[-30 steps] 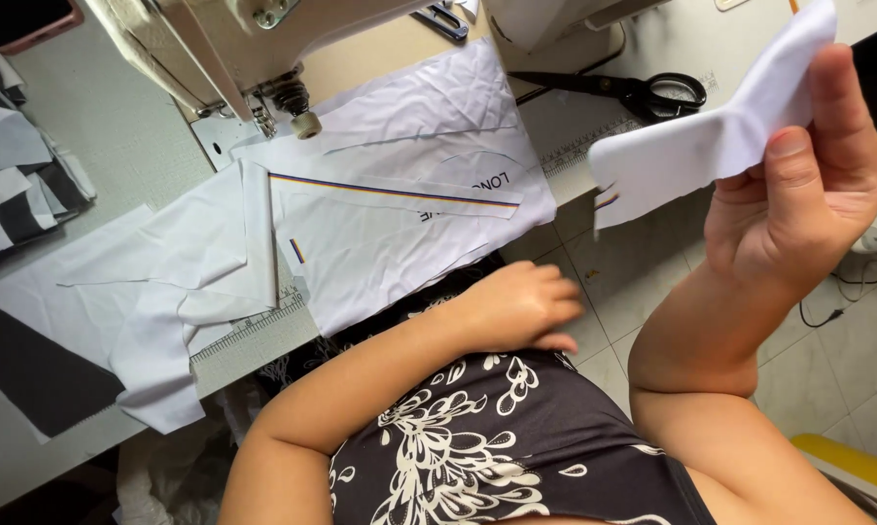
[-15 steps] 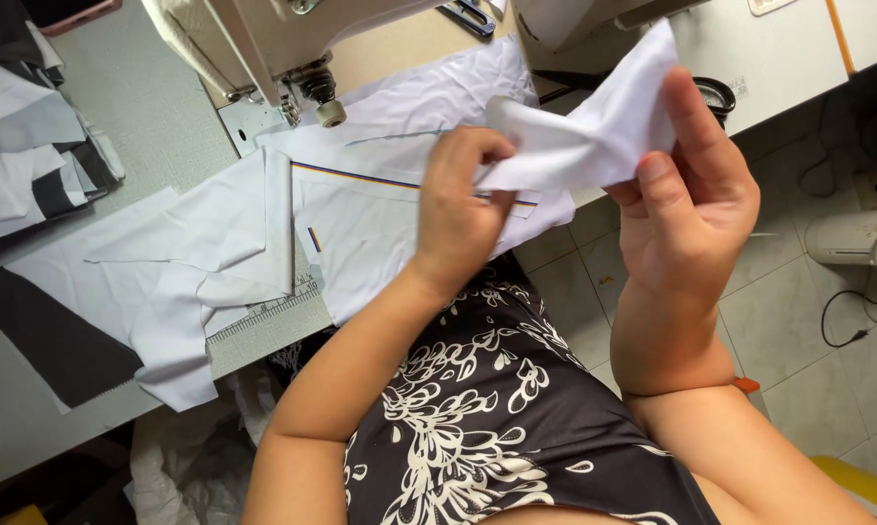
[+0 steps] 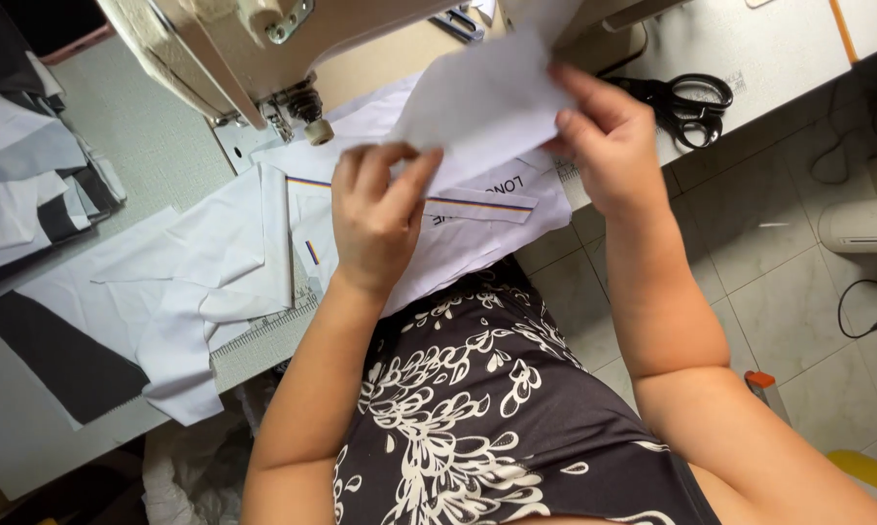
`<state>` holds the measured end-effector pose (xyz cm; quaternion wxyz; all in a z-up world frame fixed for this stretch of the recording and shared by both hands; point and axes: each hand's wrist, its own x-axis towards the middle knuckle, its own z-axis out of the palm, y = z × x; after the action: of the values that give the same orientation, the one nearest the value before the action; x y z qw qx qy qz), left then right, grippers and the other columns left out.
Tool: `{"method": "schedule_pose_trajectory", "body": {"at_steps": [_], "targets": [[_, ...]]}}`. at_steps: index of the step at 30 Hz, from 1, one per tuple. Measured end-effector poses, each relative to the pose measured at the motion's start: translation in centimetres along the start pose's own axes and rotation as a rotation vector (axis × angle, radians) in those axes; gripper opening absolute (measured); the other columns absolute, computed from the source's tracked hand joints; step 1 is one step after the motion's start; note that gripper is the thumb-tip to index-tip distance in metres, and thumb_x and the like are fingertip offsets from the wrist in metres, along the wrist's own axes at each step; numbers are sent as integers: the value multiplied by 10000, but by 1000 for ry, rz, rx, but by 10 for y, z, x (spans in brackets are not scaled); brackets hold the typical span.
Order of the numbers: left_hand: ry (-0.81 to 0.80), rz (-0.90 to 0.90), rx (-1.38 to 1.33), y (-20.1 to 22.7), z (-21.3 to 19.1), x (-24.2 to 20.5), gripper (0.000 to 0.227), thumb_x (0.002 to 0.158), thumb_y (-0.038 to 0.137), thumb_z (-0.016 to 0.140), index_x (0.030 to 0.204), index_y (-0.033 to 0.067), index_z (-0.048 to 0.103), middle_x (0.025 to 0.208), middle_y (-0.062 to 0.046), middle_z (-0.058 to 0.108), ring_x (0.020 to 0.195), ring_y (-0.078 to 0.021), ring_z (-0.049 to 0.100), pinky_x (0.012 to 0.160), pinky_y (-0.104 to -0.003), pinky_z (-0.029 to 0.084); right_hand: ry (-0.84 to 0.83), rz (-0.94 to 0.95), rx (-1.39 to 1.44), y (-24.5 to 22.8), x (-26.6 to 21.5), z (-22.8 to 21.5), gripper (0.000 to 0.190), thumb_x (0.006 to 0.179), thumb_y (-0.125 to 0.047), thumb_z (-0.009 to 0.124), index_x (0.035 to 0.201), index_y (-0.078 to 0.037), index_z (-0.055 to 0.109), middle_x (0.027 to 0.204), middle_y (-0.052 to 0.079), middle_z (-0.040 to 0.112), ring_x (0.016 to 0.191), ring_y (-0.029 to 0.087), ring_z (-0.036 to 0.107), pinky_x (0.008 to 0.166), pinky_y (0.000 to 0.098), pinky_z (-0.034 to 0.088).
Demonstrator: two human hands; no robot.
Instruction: The person uses scissors to cut a piece of white fabric on a sewing machine table. They repeatedly trim the edges of the fabric, fold it, and cut along the seams to separate pieces.
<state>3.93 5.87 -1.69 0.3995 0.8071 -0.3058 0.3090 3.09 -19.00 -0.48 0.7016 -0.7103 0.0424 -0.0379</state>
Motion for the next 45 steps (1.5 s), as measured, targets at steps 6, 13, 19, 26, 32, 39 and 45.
{"method": "schedule_pose_trajectory", "body": {"at_steps": [6,13,19,26,32,39,45], "targets": [[-205,53,197,-16,15,-47,88,916,140,586,948,178,658,846,-5,546,871,-220,533,735,-334,438,42,67,-372,25,-19,1,377,864,65,535,1220,-32,610,1069,186,654,701,206,676,614,318,595],[-313,41,256,-4,11,-48,73,858,132,641,910,183,647,817,-6,552,886,-228,555,753,-351,437,69,55,-529,38,-25,-5,526,825,77,622,1328,-52,537,954,210,586,609,198,628,536,298,560],[-356,12,291,-5,4,-45,96,841,109,651,884,196,653,823,-6,554,910,-227,549,770,-343,427,108,84,-651,43,-27,-9,536,839,-22,676,1351,-105,536,840,127,596,655,170,551,605,302,507],[-374,-11,292,-2,2,-44,90,838,112,660,874,194,650,834,-10,557,914,-226,547,769,-341,425,91,109,-693,40,-30,-12,554,829,-50,683,1358,-111,530,798,100,600,651,165,526,603,300,484],[-388,-35,305,-3,0,-46,79,828,123,671,866,191,652,829,-3,547,898,-215,539,753,-332,421,86,108,-695,43,-31,-14,573,819,-44,684,1365,-111,523,788,98,594,650,176,542,595,308,488],[-327,-26,351,-9,-12,-45,74,845,133,680,814,176,627,816,-8,535,889,-220,542,733,-332,425,75,93,-715,41,-30,-15,581,818,-35,682,1370,-85,511,783,92,585,638,176,531,576,302,478],[-469,-175,250,-6,-39,-45,290,691,22,611,950,140,662,1028,-56,595,926,-320,485,694,-444,391,62,-24,-890,16,-37,-1,613,819,-79,701,1383,-118,464,919,34,492,653,130,436,691,276,444]]}}
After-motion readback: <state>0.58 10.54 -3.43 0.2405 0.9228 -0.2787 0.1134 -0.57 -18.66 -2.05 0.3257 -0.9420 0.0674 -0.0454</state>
